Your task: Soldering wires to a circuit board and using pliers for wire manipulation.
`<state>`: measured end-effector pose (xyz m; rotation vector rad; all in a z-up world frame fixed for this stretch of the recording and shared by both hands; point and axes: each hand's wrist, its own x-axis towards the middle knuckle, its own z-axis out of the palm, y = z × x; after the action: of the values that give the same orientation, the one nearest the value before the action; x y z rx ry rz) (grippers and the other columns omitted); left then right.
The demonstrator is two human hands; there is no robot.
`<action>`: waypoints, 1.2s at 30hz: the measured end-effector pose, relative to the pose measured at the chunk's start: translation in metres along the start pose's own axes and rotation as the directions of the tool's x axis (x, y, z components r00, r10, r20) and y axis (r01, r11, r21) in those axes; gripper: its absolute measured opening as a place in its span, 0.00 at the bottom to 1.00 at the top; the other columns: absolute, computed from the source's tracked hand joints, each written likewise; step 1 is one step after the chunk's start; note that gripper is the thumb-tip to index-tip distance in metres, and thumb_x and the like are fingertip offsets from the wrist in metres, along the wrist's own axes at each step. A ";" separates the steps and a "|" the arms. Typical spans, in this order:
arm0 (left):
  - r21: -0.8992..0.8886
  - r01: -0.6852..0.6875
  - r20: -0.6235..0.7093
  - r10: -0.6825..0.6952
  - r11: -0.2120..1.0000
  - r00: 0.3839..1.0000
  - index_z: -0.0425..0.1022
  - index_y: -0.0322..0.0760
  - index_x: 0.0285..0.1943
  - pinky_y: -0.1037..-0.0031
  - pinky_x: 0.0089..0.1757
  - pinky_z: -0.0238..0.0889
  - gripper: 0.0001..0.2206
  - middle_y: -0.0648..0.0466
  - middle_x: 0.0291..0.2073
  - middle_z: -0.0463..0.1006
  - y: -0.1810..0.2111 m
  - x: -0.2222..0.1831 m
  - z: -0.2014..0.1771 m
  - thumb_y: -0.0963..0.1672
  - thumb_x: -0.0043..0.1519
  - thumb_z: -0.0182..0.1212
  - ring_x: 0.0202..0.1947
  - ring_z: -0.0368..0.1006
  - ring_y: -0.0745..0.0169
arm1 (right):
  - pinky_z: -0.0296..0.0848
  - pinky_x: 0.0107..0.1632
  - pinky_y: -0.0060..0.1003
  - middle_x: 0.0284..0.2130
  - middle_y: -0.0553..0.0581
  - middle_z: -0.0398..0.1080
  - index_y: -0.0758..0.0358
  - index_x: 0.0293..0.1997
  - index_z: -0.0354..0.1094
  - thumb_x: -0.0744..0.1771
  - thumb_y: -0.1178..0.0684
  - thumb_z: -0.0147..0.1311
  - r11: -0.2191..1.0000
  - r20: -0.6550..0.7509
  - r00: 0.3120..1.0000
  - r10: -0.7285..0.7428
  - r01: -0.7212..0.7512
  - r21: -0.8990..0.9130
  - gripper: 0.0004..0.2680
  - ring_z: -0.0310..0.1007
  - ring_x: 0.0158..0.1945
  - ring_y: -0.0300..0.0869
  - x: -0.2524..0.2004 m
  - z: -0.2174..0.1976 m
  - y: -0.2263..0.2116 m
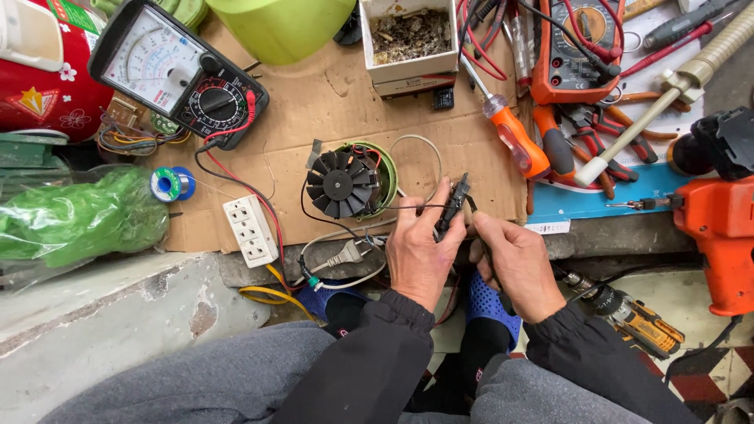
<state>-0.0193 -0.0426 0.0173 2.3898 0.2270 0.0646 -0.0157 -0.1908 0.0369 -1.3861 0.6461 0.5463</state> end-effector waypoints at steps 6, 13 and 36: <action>-0.003 0.016 0.000 -0.016 1.000 1.000 0.80 0.63 0.72 0.52 0.40 0.83 0.27 0.53 0.47 0.76 0.002 0.000 -0.001 0.50 0.60 0.74 0.42 0.86 0.39 | 0.64 0.15 0.32 0.16 0.63 0.72 0.63 0.34 0.82 0.71 0.46 0.66 0.951 -0.114 0.986 -0.120 0.081 -0.299 0.12 0.71 0.16 0.41 0.007 -0.003 0.018; -0.076 0.046 0.196 -0.030 0.996 0.980 0.74 0.58 0.78 0.49 0.42 0.83 0.31 0.49 0.50 0.75 0.015 0.006 -0.030 0.47 0.62 0.74 0.45 0.85 0.34 | 0.62 0.14 0.32 0.20 0.66 0.71 0.68 0.37 0.81 0.72 0.48 0.64 0.994 -0.137 0.990 -0.040 0.026 -0.107 0.12 0.67 0.14 0.42 -0.003 0.003 0.006; -0.136 0.156 0.295 -0.110 0.978 0.949 0.70 0.58 0.81 0.60 0.39 0.85 0.35 0.52 0.53 0.77 0.003 0.002 -0.024 0.46 0.61 0.75 0.38 0.86 0.51 | 0.62 0.13 0.36 0.22 0.67 0.70 0.76 0.46 0.78 0.77 0.45 0.51 0.989 0.032 0.999 0.019 -0.024 0.143 0.18 0.65 0.14 0.44 -0.008 0.004 0.004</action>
<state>-0.0192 -0.0283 0.0374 2.1874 0.2359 -0.3151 -0.0239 -0.1858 0.0397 -1.2347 0.6640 0.5267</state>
